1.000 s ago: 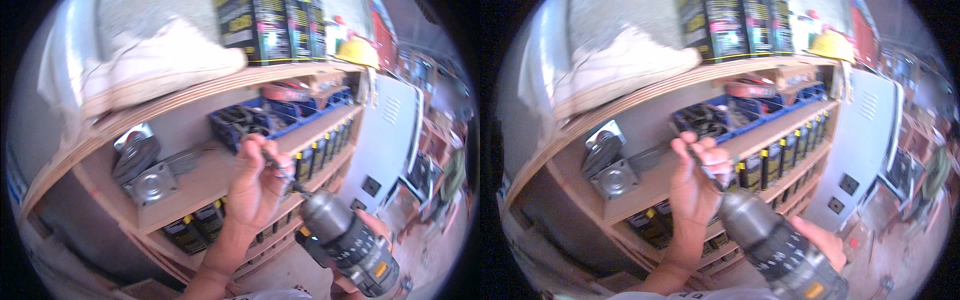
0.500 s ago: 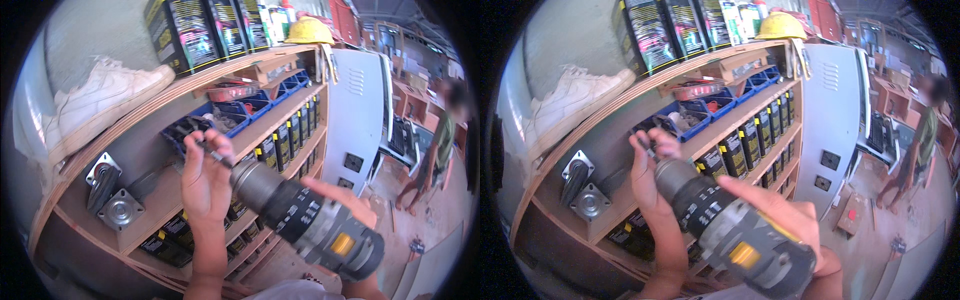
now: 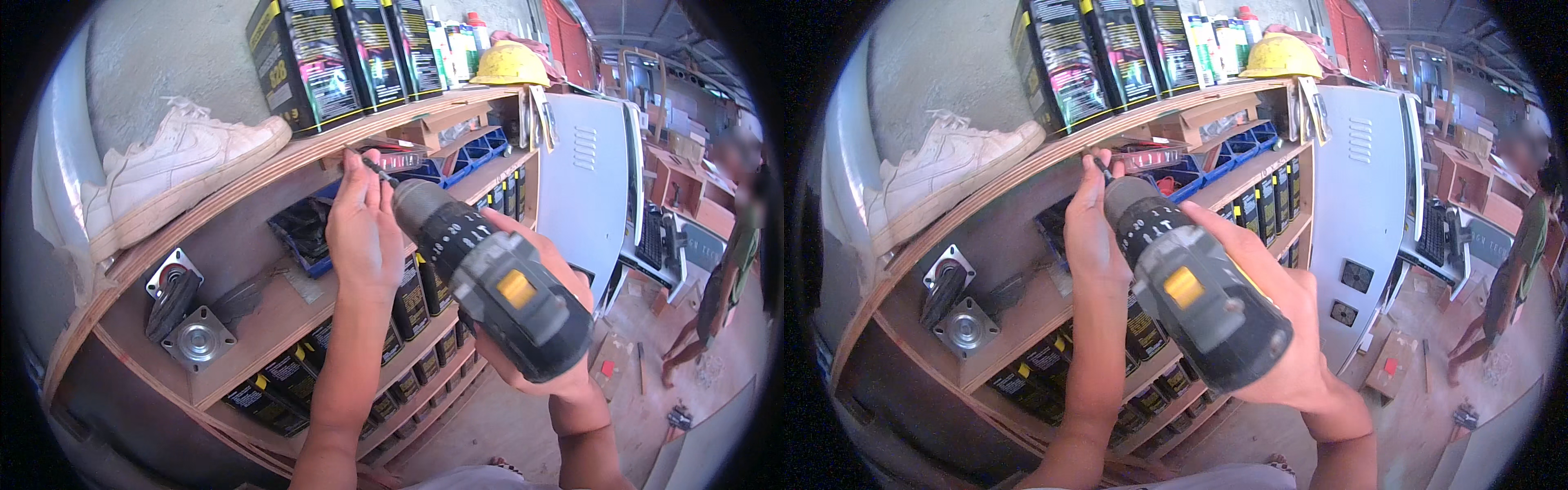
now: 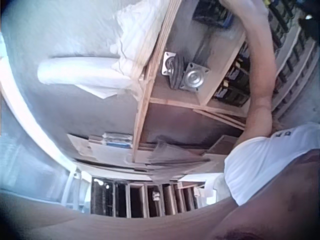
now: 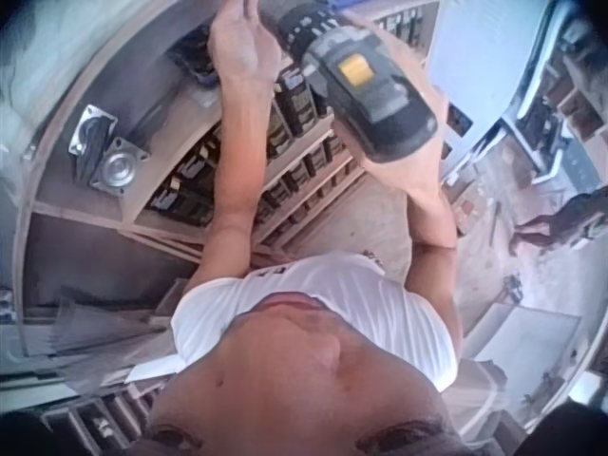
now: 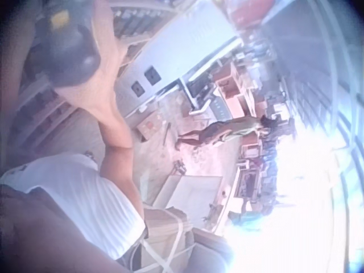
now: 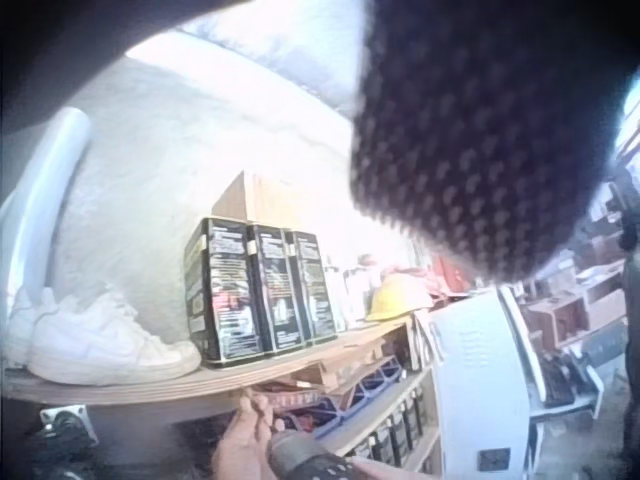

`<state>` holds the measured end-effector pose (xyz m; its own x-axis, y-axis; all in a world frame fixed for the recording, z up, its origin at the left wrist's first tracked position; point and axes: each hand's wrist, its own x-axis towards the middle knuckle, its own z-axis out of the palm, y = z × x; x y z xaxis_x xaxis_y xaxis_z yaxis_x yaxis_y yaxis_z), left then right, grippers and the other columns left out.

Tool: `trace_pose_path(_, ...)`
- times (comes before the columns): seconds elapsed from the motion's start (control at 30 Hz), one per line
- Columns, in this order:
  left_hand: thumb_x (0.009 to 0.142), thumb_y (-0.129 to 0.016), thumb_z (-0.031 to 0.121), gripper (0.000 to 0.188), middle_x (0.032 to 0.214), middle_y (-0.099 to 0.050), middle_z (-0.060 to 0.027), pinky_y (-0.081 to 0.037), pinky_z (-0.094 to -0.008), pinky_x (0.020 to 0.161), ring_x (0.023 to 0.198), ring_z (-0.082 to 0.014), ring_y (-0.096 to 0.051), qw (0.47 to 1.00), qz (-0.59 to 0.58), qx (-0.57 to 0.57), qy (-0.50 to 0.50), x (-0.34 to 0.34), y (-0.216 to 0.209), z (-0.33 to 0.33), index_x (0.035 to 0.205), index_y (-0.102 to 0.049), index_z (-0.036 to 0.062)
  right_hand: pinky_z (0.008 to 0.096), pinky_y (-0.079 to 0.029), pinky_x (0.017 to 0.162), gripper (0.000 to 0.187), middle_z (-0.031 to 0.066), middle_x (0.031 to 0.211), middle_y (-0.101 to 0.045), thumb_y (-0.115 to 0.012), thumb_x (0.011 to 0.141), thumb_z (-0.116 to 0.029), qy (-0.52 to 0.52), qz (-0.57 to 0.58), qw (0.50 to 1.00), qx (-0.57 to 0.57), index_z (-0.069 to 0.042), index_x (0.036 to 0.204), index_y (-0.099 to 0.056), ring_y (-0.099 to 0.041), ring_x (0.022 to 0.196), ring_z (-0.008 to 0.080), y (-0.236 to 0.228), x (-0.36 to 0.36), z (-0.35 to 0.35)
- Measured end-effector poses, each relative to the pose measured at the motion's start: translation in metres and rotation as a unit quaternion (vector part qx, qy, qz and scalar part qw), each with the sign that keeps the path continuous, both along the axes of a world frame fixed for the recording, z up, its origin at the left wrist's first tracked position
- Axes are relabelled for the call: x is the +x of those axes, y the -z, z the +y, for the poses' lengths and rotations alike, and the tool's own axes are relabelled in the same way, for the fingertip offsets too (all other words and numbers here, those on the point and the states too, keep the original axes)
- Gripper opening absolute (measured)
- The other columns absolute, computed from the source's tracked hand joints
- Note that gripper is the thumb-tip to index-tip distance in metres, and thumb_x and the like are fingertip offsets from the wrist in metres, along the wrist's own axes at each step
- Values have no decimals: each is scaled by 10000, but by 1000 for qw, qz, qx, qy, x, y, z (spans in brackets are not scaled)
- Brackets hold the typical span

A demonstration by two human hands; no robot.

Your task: The person retrieves screws from a drawer, then uses a cordless drill to fasten screws into a wooden shelving unit. They move around the workshop, handling screws and the drill, and secure multiple points on the shelf structure.

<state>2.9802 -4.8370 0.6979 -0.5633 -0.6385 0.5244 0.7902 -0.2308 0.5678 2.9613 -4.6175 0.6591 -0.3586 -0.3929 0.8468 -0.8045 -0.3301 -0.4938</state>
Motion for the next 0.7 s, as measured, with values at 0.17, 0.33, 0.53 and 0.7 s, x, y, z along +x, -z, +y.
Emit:
trace_pose_path(0.17, 1122, -513, 244, 625, 1539, -515, -57, -188, -338, 1259, 1525, -185, -346, 1000, -10, -3, -24, -7, -2, 0, 1664, -282, 37, 298, -574, 887, 816, 175, 1262, -732, -842, 716, -102, 11, 68, 997, -16, -13, 1478, -562, -781, 1046, 299, -3, -14, 1)
trace_pose_path(0.33, 1110, -572, 272, 534, 1458, -550, -56, -327, -368, 1222, 1437, -195, -452, 999, -10, 18, -35, -11, -5, 0, 1560, -422, 28, 321, -571, 922, 799, 187, 1314, -707, -821, 711, -88, -16, 52, 998, -37, 4, 1462, -567, -762, 1092, 298, -5, -21, -1)
trace_pose_path(0.53, 1096, -610, 292, 421, 1383, -591, -51, -399, -391, 1182, 1325, -195, -525, 999, -10, 27, -45, -17, -7, -6, 1421, -538, 34, 343, -551, 983, 782, 178, 1343, -695, -801, 693, -60, -41, 32, 998, -41, 19, 1438, -578, -732, 1152, 285, -4, -29, -6)
trace_pose_path(0.7, 1096, -607, 289, 424, 1411, -597, -47, -344, -366, 1200, 1287, -169, -529, 999, 9, 40, -27, -19, -5, -8, 1438, -541, 48, 332, -554, 980, 794, 156, 1367, -688, -821, 682, -61, -21, 61, 997, -34, 2, 1437, -583, -740, 1147, 261, -9, -32, -4)
